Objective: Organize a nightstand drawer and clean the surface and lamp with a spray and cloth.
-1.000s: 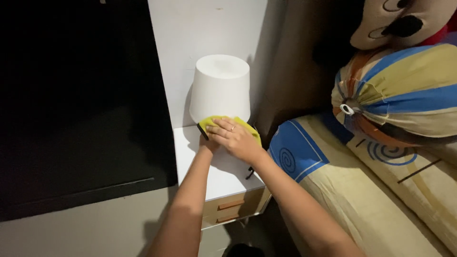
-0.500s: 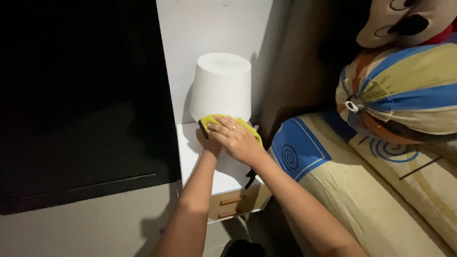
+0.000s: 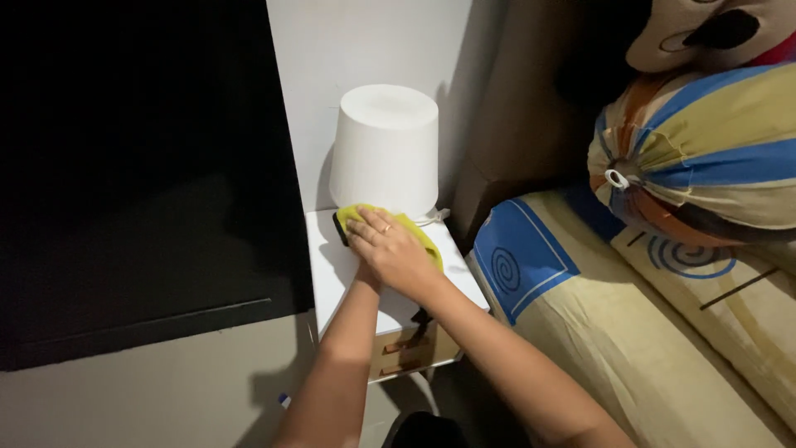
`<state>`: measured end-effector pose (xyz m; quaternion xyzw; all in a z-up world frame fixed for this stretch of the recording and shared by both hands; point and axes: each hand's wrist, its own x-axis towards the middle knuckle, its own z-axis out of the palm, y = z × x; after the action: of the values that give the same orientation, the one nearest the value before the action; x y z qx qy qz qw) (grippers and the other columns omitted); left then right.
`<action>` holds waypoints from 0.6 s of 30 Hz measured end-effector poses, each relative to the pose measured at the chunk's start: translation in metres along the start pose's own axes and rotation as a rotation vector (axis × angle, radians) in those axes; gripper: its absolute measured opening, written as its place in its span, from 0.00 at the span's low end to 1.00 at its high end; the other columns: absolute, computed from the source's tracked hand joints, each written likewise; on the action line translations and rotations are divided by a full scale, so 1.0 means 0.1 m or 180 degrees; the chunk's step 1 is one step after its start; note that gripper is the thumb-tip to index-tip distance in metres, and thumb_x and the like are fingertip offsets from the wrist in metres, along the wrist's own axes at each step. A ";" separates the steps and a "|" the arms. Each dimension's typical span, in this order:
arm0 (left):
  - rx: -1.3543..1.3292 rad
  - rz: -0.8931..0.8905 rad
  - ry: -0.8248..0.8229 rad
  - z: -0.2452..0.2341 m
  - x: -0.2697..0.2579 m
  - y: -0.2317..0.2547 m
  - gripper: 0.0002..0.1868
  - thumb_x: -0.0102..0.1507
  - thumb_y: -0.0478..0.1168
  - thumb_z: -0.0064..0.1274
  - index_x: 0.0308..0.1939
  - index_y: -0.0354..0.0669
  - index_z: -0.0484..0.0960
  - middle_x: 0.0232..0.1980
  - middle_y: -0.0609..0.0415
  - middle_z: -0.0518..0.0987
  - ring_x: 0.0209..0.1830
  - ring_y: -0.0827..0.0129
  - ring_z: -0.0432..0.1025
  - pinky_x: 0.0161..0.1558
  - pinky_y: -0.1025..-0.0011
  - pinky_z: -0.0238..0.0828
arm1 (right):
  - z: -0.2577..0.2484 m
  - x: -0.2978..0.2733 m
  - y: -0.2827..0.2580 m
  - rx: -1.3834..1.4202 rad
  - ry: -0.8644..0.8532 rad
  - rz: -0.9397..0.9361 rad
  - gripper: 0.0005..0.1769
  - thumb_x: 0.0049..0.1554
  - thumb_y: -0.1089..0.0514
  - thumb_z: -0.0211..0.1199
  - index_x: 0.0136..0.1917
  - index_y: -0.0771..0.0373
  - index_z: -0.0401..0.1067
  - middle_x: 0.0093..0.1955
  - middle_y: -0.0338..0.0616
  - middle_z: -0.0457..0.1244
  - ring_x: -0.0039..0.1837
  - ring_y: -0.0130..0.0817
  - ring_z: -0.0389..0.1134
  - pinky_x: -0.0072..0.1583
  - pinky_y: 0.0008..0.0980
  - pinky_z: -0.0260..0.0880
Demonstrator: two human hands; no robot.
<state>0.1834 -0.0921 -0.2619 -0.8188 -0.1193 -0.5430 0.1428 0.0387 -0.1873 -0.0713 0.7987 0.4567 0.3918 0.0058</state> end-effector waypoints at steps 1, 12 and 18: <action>0.0845 0.0388 -0.0457 -0.14 0.06 -0.04 0.21 0.74 0.54 0.50 0.53 0.37 0.80 0.51 0.49 0.79 0.50 0.60 0.71 0.59 0.59 0.68 | -0.10 0.01 -0.02 0.0624 -0.0111 -0.0032 0.21 0.61 0.62 0.56 0.68 0.65 0.71 0.76 0.48 0.59 0.83 0.47 0.55 0.80 0.53 0.59; -0.2526 -0.0210 -0.1826 0.04 0.03 -0.20 0.21 0.73 0.51 0.46 0.58 0.38 0.80 0.56 0.44 0.83 0.49 0.56 0.79 0.50 0.61 0.76 | -0.06 0.39 0.19 -0.0294 0.0328 0.0190 0.21 0.57 0.60 0.57 0.63 0.64 0.74 0.72 0.50 0.62 0.79 0.49 0.57 0.76 0.52 0.58; -0.2088 -0.0383 -0.0355 -0.29 0.25 -0.16 0.20 0.71 0.46 0.42 0.62 0.38 0.74 0.57 0.43 0.79 0.50 0.55 0.79 0.49 0.57 0.78 | -0.21 0.37 0.00 0.0255 0.0386 0.0148 0.23 0.58 0.63 0.57 0.66 0.64 0.74 0.75 0.49 0.60 0.81 0.48 0.57 0.75 0.49 0.60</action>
<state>0.1625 -0.0864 -0.2261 -0.8411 0.0061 -0.5144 -0.1674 0.0357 -0.1679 -0.0338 0.7834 0.4529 0.4210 -0.0629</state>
